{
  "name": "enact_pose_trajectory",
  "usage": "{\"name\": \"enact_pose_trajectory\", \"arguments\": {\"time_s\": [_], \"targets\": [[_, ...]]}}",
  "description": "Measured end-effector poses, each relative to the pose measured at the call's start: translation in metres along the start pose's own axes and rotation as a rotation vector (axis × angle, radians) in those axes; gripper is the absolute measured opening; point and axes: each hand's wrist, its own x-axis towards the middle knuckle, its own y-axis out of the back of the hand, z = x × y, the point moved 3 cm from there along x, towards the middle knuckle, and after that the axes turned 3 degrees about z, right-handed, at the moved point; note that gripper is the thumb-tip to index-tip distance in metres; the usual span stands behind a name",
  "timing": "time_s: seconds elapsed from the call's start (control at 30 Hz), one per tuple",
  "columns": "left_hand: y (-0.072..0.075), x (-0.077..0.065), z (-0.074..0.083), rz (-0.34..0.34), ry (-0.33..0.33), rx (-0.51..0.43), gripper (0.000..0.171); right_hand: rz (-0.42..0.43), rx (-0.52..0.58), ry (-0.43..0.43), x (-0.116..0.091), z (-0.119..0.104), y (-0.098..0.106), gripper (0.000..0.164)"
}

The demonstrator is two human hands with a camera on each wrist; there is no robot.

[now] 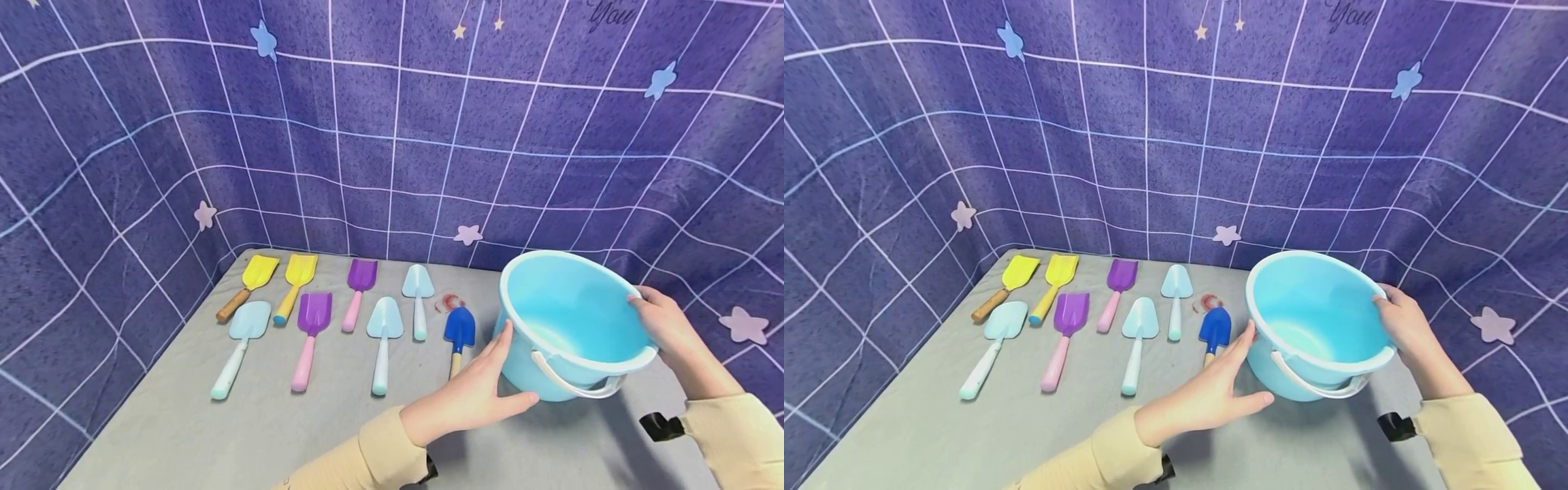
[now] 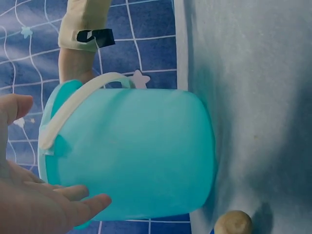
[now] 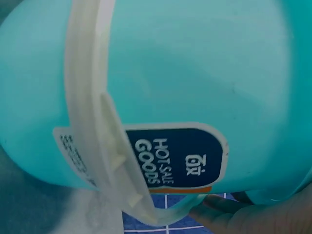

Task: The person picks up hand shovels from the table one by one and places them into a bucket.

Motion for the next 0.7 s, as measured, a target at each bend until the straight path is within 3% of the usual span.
{"name": "enact_pose_trajectory", "arguments": {"time_s": [0.1, 0.2, 0.47, 0.6, 0.7], "targets": [[0.001, -0.001, -0.004, 0.017, -0.005, 0.039, 0.088, 0.014, -0.04, 0.013, 0.001, 0.0, -0.001, 0.051], [0.001, -0.001, -0.013, 0.038, 0.031, 0.114, 0.086, 0.027, -0.092, 0.031, 0.002, -0.001, -0.001, 0.05], [-0.004, 0.003, -0.046, 0.006, 0.336, 0.435, 0.086, 0.048, -0.187, 0.067, 0.003, -0.003, 0.002, 0.047], [-0.008, 0.006, -0.06, 0.012, 0.41, 0.57, 0.082, 0.045, -0.224, 0.055, 0.004, -0.004, 0.002, 0.048], [-0.011, 0.008, -0.069, 0.029, 0.447, 0.612, 0.074, 0.042, -0.259, 0.032, 0.004, -0.005, 0.002, 0.049]]}}
